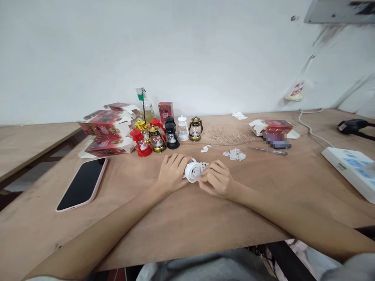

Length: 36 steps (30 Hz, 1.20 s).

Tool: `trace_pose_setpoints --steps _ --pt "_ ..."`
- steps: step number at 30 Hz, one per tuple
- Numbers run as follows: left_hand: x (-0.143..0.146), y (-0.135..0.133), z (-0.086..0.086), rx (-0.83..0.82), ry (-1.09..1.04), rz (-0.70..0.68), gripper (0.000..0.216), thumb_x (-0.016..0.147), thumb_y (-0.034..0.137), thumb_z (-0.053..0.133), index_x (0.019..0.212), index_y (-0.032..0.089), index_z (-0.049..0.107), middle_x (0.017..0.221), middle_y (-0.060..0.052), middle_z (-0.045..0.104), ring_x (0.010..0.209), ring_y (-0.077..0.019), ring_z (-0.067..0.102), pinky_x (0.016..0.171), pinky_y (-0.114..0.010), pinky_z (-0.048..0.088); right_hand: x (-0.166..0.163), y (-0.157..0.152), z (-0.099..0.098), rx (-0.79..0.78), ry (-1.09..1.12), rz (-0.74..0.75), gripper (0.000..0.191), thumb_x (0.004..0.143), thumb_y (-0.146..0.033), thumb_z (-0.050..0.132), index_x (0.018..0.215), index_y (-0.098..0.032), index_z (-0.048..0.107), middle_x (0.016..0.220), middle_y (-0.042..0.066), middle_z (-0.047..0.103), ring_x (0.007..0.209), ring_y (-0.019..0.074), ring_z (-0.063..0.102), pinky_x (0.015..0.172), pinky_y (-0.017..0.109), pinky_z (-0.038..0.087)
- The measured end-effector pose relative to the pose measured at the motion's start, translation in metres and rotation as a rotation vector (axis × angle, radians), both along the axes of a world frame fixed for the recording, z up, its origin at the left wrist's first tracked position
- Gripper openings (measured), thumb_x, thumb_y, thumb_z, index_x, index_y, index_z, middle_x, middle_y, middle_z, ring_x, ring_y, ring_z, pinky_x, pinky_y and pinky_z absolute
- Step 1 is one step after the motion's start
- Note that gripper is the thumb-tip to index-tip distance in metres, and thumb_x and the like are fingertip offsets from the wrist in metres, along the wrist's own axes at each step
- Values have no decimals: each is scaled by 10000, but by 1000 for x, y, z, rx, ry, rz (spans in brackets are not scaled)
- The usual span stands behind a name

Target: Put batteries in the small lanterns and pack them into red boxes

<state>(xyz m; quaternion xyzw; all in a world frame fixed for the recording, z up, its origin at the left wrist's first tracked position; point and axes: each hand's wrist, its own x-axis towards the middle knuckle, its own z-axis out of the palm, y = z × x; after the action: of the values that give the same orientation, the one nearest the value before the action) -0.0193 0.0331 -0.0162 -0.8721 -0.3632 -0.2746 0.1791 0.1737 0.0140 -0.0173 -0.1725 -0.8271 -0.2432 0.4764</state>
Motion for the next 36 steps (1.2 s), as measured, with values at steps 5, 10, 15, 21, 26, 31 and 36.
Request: trace_pose_setpoints --steps 5,10,15,21,26,31,36 --pt "-1 0 -1 -4 -8 3 354 811 410 522 1052 154 559 997 -99 666 900 -247 569 742 -371 335 0 -1 -1 -33 12 32 181 787 -101 608 715 -203 477 591 -4 616 608 148 524 576 300 380" --pt "0 0 0 6 -17 -6 354 811 414 526 1042 148 560 986 -95 668 886 -243 569 734 -367 333 1 -1 0 -54 14 36 156 776 -102 618 759 -196 494 617 1 628 608 152 521 580 300 380" --pt "0 0 1 29 -26 -11 356 808 416 533 1028 138 564 976 -92 672 874 -239 573 731 -362 336 1 -3 0 -103 46 25 153 779 -106 608 758 -200 489 625 -5 621 603 148 509 581 296 369" --pt "0 -2 2 69 -51 28 341 834 402 496 1039 138 565 998 -105 678 917 -243 599 775 -374 358 -2 -5 -5 -140 88 -8 167 788 -117 599 739 -205 466 593 -21 598 606 143 507 591 299 362" --pt "1 -3 3 127 -63 -47 376 870 355 477 1168 127 502 1220 -139 617 1184 -250 532 986 -401 324 -4 -5 -4 -131 107 -27 156 791 -115 600 751 -199 475 593 -19 590 603 143 510 582 296 347" --pt "1 -2 1 125 -47 -88 382 883 333 449 1208 136 489 1219 -143 619 1209 -249 522 1038 -423 302 -6 -4 -3 -132 117 -41 128 806 -109 578 747 -190 500 607 -10 578 602 141 499 575 294 332" --pt "0 -4 -1 134 -82 -90 291 882 312 442 1097 136 529 1100 -140 667 1007 -224 612 913 -399 383 -7 -3 -3 -121 111 -45 113 804 -101 588 764 -180 519 611 -7 584 604 143 489 573 295 325"
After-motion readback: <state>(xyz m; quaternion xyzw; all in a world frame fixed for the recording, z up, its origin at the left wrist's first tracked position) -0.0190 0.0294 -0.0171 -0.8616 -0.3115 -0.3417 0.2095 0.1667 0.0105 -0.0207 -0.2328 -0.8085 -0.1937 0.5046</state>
